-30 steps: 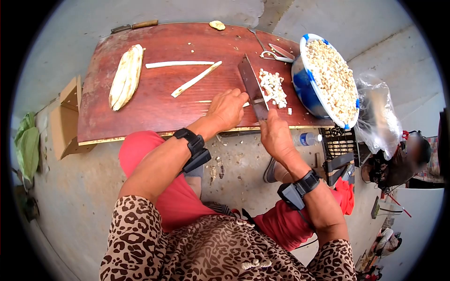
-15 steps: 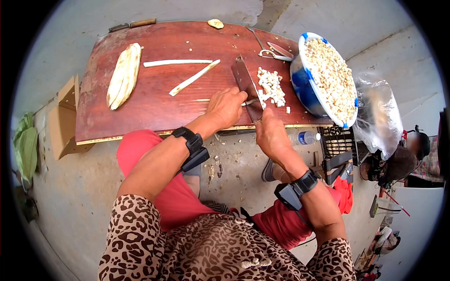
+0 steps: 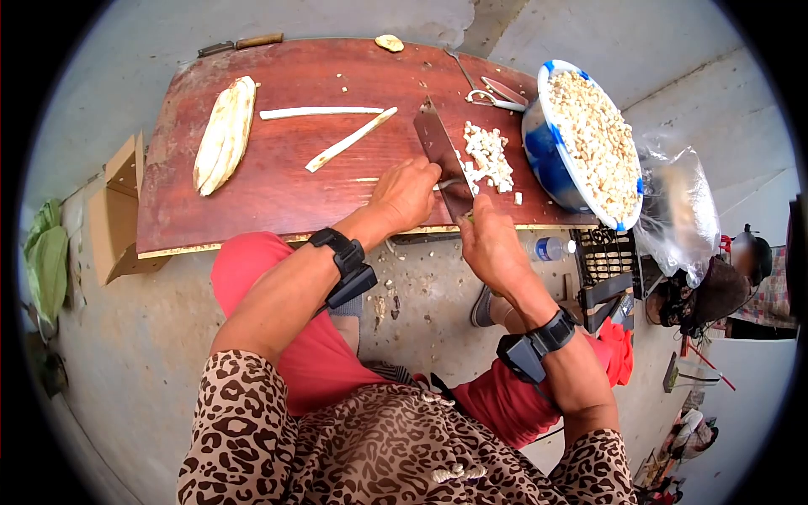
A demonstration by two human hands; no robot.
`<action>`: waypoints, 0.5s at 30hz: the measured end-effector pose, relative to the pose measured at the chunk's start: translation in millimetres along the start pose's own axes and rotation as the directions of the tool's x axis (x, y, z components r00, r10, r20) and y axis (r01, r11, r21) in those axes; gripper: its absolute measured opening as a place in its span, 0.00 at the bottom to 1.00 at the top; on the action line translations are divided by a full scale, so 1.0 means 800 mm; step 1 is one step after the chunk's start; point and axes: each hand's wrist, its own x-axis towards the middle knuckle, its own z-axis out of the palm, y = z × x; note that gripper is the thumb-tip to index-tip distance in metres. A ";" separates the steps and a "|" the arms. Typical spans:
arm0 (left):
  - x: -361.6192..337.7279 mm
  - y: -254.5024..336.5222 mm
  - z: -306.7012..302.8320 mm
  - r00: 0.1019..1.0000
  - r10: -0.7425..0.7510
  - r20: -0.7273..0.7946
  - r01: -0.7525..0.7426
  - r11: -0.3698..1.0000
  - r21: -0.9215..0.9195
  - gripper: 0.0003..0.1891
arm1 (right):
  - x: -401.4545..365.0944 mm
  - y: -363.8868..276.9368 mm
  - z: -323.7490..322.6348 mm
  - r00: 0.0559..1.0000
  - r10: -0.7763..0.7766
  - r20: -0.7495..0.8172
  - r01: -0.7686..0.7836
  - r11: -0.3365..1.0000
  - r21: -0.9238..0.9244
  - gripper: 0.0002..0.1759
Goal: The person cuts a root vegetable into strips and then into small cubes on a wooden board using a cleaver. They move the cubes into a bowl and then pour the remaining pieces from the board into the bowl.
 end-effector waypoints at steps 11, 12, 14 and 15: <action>-0.007 0.001 -0.003 0.999 0.036 -0.010 -0.035 0.998 0.059 0.08 | 0.013 0.019 0.009 0.994 0.104 -0.021 -0.104 0.994 -0.022 0.11; -0.007 0.001 -0.003 1.000 0.025 -0.001 -0.025 0.997 0.070 0.07 | 0.013 0.019 0.006 0.993 0.113 -0.021 -0.113 0.994 -0.012 0.11; -0.004 0.001 -0.001 0.999 0.028 -0.017 -0.028 0.999 0.024 0.07 | 0.008 0.013 -0.001 0.997 0.072 -0.034 -0.072 0.997 0.009 0.11; -0.002 0.001 0.001 0.999 0.029 -0.025 -0.029 1.000 0.001 0.07 | 0.006 0.010 -0.005 0.998 0.052 -0.040 -0.052 0.998 0.019 0.11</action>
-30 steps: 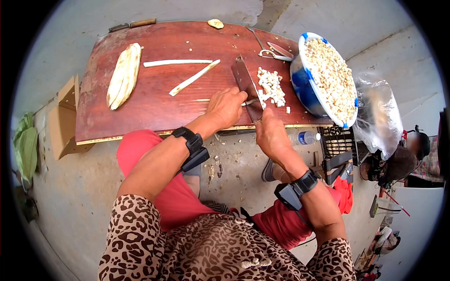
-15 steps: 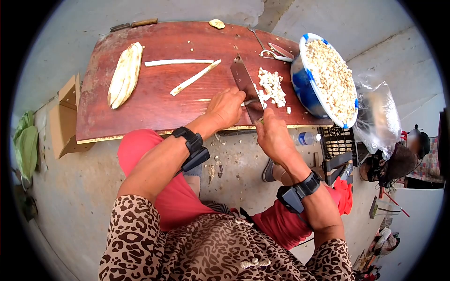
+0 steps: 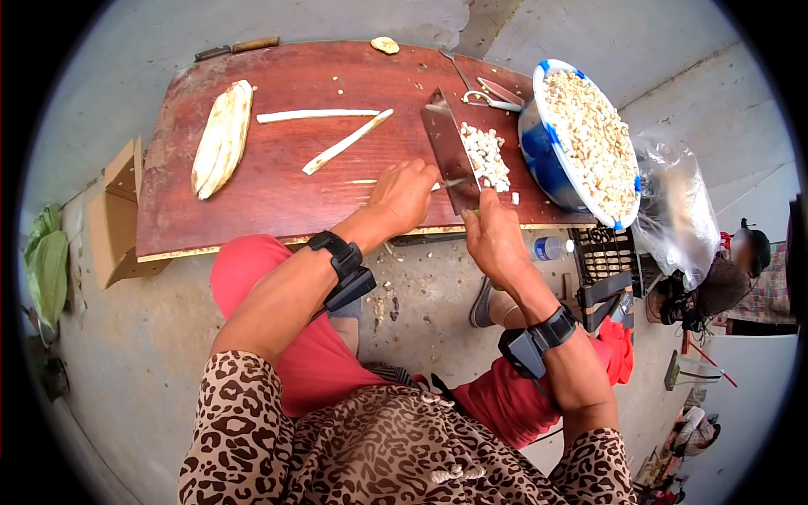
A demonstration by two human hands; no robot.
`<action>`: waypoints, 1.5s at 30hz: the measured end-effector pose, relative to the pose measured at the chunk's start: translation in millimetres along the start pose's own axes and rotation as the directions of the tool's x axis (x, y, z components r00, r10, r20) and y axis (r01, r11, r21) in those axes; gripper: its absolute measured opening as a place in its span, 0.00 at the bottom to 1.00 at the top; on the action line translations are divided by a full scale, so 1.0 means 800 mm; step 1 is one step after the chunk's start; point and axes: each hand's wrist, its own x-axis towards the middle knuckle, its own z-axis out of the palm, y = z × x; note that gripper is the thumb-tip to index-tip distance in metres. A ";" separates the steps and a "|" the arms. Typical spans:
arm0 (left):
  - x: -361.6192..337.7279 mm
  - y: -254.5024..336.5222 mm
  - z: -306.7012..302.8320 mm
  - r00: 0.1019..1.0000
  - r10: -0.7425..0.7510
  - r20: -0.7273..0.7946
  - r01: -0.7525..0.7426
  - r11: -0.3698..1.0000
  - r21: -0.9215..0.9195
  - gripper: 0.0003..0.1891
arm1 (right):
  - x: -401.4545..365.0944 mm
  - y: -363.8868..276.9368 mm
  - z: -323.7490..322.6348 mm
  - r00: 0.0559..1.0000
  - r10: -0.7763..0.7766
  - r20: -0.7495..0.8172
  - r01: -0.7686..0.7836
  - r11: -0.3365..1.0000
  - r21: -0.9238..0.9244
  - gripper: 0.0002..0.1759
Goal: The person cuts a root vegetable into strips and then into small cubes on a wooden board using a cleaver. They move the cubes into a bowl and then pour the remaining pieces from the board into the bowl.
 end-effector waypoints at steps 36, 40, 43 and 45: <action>-0.004 0.004 -0.005 0.998 -0.047 0.036 0.044 0.995 0.091 0.08 | 0.000 -0.005 0.000 0.999 0.038 0.035 -0.039 0.999 0.009 0.11; -0.002 0.008 -0.005 0.997 -0.051 0.060 0.046 0.995 0.085 0.08 | -0.002 -0.011 -0.002 0.999 -0.004 0.043 0.004 1.000 -0.008 0.12; -0.002 0.011 -0.006 0.996 -0.046 0.073 0.040 0.996 0.085 0.09 | 0.001 -0.005 0.015 0.998 0.014 0.068 -0.010 0.998 -0.060 0.12; -0.002 0.011 -0.008 0.995 -0.052 0.084 0.044 0.995 0.091 0.09 | 0.004 -0.003 0.023 0.998 0.012 0.053 -0.008 0.996 -0.092 0.12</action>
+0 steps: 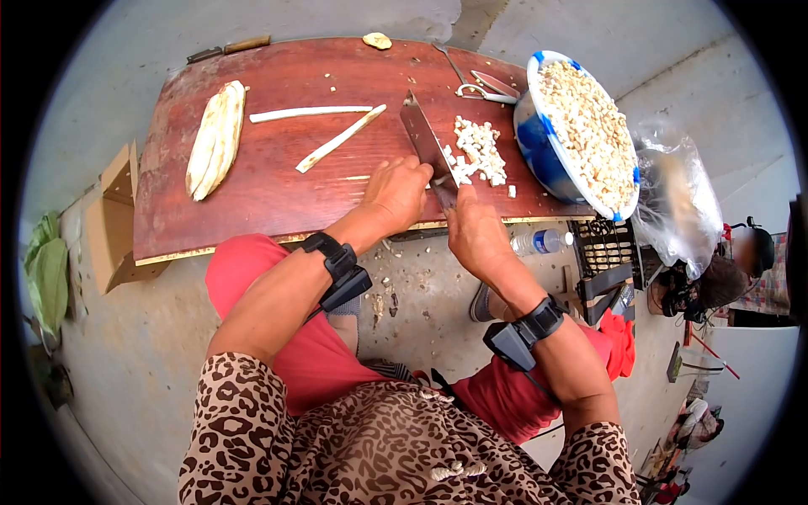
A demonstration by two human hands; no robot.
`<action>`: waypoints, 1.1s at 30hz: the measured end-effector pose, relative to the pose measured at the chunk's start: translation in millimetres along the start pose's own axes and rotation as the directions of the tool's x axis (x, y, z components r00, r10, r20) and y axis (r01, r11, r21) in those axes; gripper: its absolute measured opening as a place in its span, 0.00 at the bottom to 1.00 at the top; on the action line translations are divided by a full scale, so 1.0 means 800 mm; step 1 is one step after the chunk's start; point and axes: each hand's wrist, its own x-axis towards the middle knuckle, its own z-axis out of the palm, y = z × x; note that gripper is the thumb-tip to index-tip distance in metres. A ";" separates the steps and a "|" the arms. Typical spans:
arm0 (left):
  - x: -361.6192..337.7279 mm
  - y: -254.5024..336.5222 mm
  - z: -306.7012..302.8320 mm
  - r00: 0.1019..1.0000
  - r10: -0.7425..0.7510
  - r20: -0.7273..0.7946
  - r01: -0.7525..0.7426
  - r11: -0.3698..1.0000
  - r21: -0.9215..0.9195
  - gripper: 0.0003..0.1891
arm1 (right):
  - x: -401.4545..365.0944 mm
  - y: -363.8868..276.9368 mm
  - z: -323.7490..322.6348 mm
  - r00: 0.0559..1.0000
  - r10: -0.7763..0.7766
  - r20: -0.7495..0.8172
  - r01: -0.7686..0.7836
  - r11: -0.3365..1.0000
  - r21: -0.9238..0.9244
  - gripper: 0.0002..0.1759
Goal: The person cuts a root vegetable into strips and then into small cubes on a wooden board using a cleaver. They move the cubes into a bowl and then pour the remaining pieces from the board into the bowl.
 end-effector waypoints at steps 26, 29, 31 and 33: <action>-0.003 0.000 -0.005 1.000 -0.020 -0.013 0.020 1.000 -0.012 0.08 | -0.010 -0.006 -0.024 1.000 -0.002 -0.015 0.003 0.997 0.074 0.11; -0.002 0.001 -0.003 1.000 -0.006 -0.013 0.006 1.000 -0.012 0.08 | -0.009 -0.002 -0.013 0.999 -0.042 -0.015 0.043 0.996 0.073 0.11; -0.002 0.002 -0.003 1.000 0.000 -0.012 0.000 1.000 -0.004 0.08 | -0.008 -0.003 -0.007 0.999 -0.040 -0.010 0.040 0.997 0.068 0.11; -0.003 0.002 -0.006 1.000 -0.003 0.000 0.003 1.000 0.005 0.09 | -0.006 -0.008 -0.005 1.000 -0.010 0.000 0.010 0.998 0.059 0.11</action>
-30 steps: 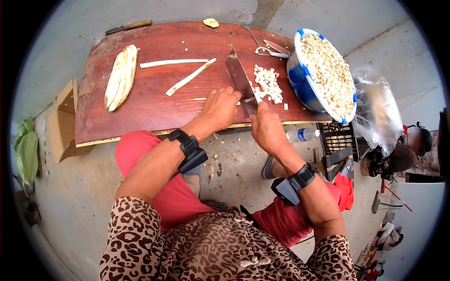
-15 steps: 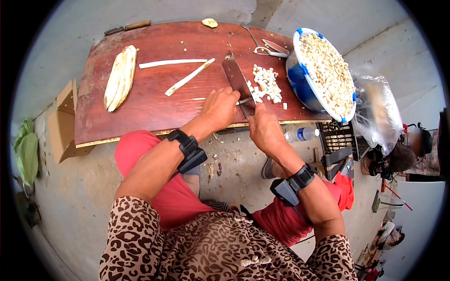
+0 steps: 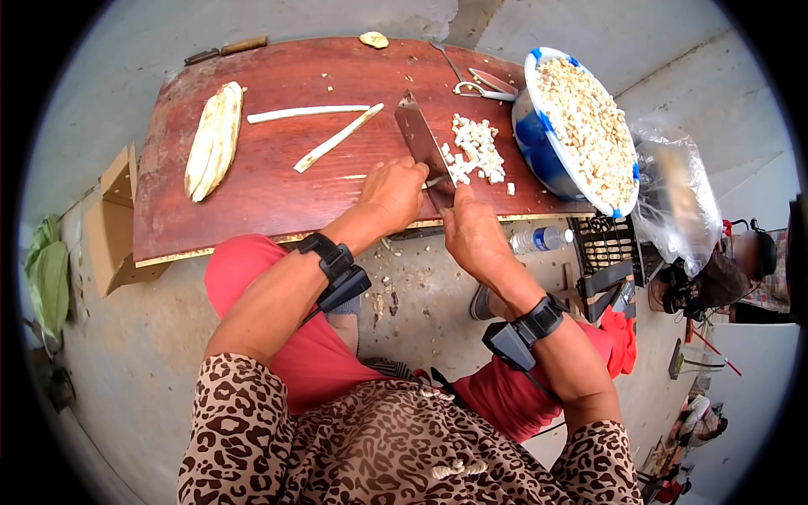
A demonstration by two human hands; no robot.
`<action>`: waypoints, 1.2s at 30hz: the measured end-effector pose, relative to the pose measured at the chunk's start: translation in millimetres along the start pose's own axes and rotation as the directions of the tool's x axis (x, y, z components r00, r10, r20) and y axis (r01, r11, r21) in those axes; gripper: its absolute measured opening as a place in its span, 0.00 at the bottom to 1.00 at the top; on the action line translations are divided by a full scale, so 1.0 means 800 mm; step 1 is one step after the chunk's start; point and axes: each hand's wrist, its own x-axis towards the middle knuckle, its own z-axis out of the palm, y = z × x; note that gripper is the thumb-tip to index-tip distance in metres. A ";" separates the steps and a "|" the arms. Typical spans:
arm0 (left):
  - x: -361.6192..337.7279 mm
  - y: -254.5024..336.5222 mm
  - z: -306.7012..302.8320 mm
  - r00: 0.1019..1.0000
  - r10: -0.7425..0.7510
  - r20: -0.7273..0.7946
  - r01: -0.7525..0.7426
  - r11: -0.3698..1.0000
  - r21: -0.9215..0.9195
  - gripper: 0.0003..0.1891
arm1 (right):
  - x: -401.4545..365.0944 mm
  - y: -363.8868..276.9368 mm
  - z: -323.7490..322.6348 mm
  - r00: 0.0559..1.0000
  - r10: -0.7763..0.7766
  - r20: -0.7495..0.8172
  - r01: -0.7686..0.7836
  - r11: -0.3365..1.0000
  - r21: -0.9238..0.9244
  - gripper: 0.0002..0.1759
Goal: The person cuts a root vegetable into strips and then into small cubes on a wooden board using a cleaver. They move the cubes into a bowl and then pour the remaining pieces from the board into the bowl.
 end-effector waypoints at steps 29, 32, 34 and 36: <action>-0.001 -0.003 0.005 1.000 0.020 -0.019 -0.021 0.999 -0.029 0.05 | -0.005 0.007 -0.016 0.999 -0.027 -0.035 0.029 0.998 0.057 0.11; -0.001 0.000 0.004 1.000 0.018 -0.007 -0.018 0.999 -0.027 0.06 | -0.003 0.003 -0.007 1.000 -0.013 -0.009 0.013 1.000 0.028 0.10; -0.001 0.003 0.000 1.000 0.012 0.013 -0.012 1.000 -0.022 0.06 | -0.003 0.003 -0.003 1.000 -0.004 0.001 0.004 1.000 0.007 0.10; -0.002 0.004 -0.005 1.000 0.003 0.028 -0.002 1.000 -0.024 0.07 | -0.001 0.005 0.001 1.000 -0.028 -0.008 0.028 1.000 -0.002 0.09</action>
